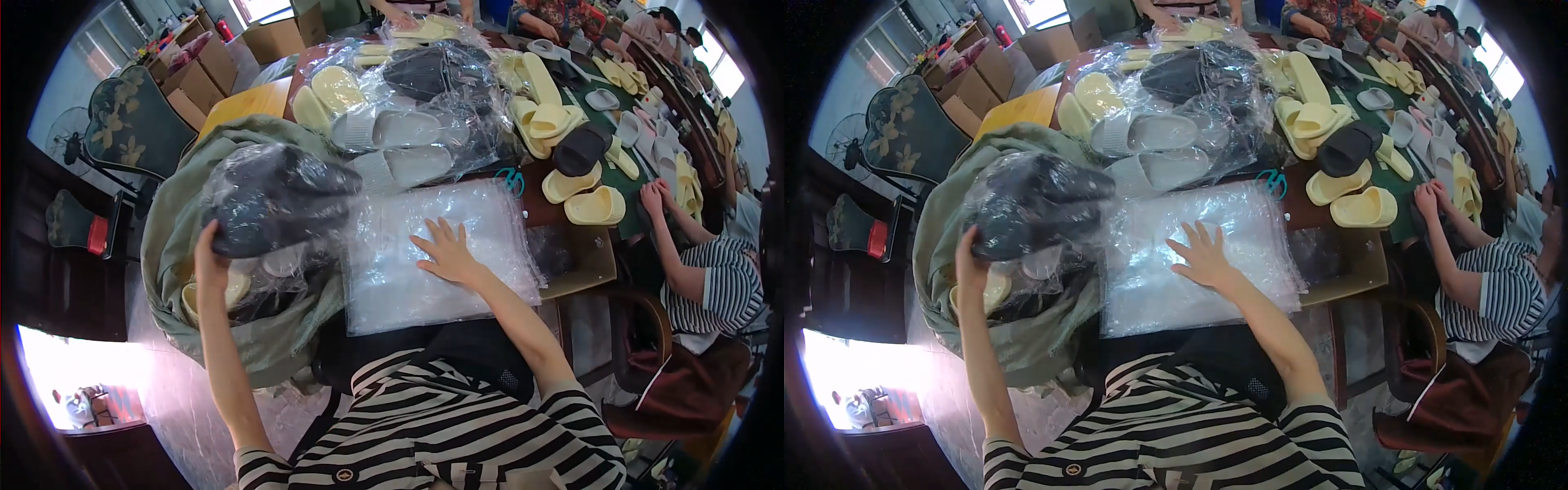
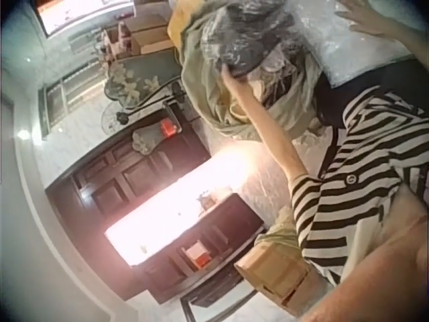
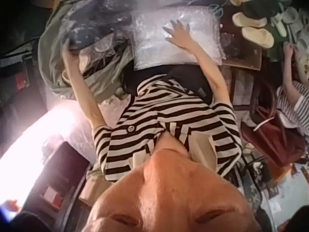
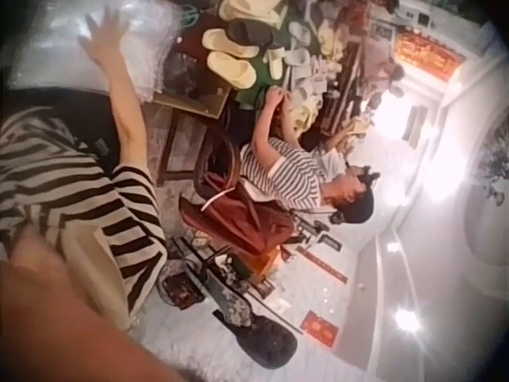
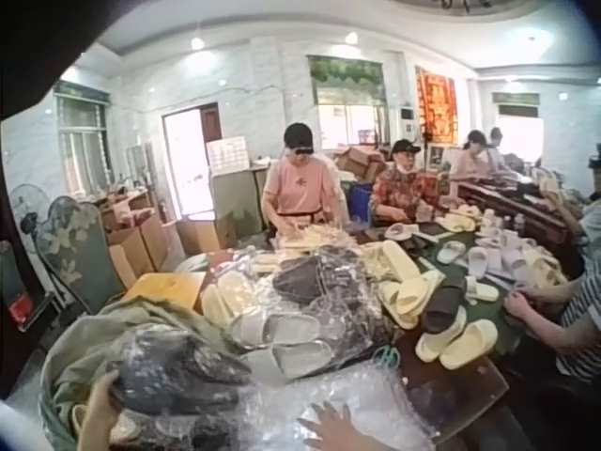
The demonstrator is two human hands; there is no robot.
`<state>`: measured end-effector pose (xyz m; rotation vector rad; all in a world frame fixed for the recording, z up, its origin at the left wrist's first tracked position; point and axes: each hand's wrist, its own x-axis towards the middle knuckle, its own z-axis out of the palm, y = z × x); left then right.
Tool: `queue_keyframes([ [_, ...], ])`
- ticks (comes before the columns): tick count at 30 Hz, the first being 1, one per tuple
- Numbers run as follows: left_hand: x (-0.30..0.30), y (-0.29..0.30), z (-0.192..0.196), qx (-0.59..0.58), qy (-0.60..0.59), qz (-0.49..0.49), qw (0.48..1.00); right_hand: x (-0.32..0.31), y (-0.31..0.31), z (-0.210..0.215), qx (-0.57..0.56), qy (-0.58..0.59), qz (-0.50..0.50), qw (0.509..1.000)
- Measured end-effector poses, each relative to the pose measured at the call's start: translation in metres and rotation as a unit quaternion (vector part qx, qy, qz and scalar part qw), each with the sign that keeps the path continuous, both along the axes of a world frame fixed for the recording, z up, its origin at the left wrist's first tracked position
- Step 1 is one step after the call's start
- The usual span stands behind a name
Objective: The person trims excess material and loose threads from sandals using small scissors.
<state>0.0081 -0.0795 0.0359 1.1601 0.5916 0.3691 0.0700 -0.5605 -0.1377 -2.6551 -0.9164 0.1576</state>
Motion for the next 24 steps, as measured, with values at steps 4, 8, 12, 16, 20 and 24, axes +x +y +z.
queue_keyframes([
  [4,-0.023,0.017,0.046,-0.084,-0.084,-0.028,0.993,-0.003,0.007,-0.002,-0.015,-0.04,0.0,0.999],
  [8,-0.031,-0.007,0.074,-0.121,-0.21,-0.083,0.967,-0.006,0.012,-0.002,-0.02,-0.043,0.01,0.999],
  [12,-0.028,-0.044,0.075,-0.153,-0.313,-0.18,0.92,-0.009,0.027,-0.001,-0.008,-0.059,0.011,0.998],
  [16,-0.024,-0.115,0.031,-0.282,-0.28,-0.149,0.906,-0.012,0.028,-0.006,0.013,-0.093,0.021,0.995],
  [20,-0.019,-0.189,-0.035,-0.356,-0.186,-0.147,0.904,-0.013,0.032,-0.028,0.013,-0.068,0.033,0.997],
  [24,-0.027,-0.212,-0.134,-0.357,0.002,-0.144,0.923,0.003,0.002,-0.071,0.142,0.192,-0.014,0.971],
])
